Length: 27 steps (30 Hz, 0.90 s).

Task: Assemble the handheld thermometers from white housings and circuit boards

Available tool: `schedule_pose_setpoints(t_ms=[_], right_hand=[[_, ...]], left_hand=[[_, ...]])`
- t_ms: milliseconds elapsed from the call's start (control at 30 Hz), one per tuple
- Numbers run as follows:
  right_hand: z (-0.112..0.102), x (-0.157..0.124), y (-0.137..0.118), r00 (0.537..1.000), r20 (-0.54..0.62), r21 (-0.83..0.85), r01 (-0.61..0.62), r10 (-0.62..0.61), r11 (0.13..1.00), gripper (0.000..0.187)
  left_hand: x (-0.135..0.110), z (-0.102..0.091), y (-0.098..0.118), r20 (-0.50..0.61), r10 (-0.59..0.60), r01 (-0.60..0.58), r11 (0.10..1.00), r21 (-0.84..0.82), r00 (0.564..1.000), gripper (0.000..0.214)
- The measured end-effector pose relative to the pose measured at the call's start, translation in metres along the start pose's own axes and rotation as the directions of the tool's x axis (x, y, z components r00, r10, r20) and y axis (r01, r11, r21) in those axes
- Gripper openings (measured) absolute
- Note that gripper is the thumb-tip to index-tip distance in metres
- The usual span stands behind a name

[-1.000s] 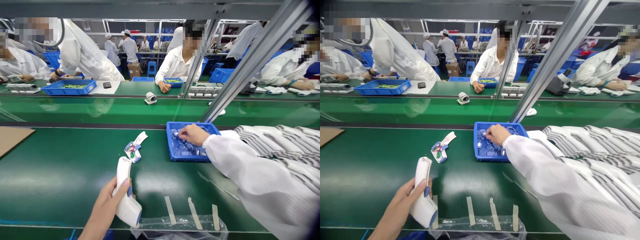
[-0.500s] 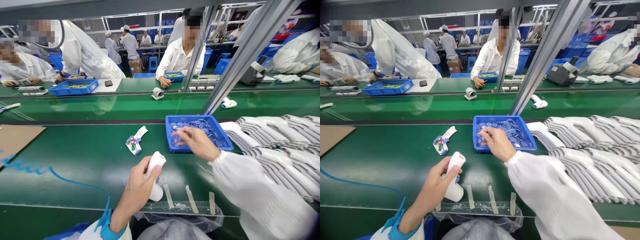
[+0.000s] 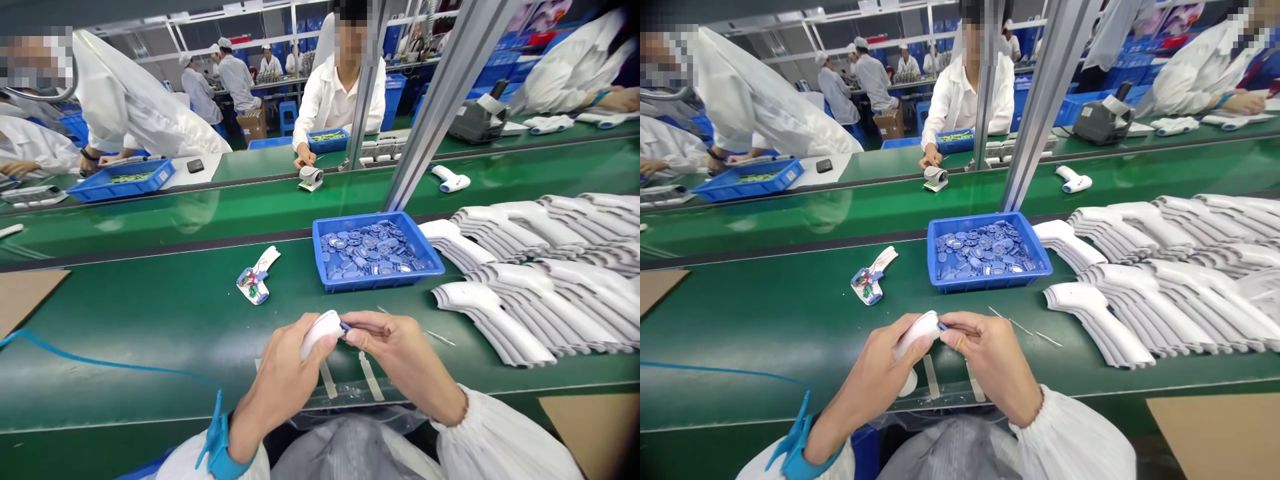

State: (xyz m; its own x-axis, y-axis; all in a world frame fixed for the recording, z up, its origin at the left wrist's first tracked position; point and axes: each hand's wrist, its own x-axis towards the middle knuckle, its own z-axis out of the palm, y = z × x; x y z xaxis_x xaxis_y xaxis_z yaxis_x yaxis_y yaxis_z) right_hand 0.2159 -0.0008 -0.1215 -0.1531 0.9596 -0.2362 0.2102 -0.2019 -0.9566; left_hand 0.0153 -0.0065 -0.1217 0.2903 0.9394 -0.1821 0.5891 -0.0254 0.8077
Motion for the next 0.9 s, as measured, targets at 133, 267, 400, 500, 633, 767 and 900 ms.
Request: schedule_pose_setpoints(t_ms=[133,267,400,500,633,767,900], right_hand=[[-0.004,-0.004,0.001,0.996,-0.09,0.016,-0.019,0.021,1.0,0.029],[0.002,-0.005,0.0,0.986,-0.166,0.072,-0.011,0.023,0.997,0.032],[0.005,-0.004,-0.002,0.978,-0.205,-0.013,0.04,-0.042,0.999,0.027],[0.005,-0.005,-0.004,0.978,-0.2,-0.051,0.042,-0.052,0.998,0.023],[0.004,-0.007,-0.005,0.966,-0.214,-0.143,0.119,-0.148,0.983,0.016],[0.007,-0.007,0.0,0.931,-0.16,-0.277,0.278,-0.329,0.92,0.022],[0.017,-0.01,0.02,0.875,-0.115,-0.362,0.403,-0.47,0.84,0.025]], left_hand=[[-0.004,0.0,0.003,0.007,-0.006,0.006,1.0,0.005,1.0,0.028],[-0.006,0.004,0.006,0.037,0.015,-0.014,1.0,-0.027,0.999,0.028],[-0.005,0.006,0.007,0.0,0.042,-0.042,0.991,-0.129,0.999,0.027],[-0.005,0.004,0.007,-0.01,0.05,-0.051,0.987,-0.15,0.999,0.027],[-0.006,0.0,0.004,0.032,0.044,-0.043,0.999,-0.032,0.999,0.032],[-0.005,0.002,0.0,0.037,0.073,-0.077,0.991,0.108,0.997,0.037],[0.0,0.007,0.0,0.025,0.16,-0.161,0.95,0.267,0.987,0.026]])
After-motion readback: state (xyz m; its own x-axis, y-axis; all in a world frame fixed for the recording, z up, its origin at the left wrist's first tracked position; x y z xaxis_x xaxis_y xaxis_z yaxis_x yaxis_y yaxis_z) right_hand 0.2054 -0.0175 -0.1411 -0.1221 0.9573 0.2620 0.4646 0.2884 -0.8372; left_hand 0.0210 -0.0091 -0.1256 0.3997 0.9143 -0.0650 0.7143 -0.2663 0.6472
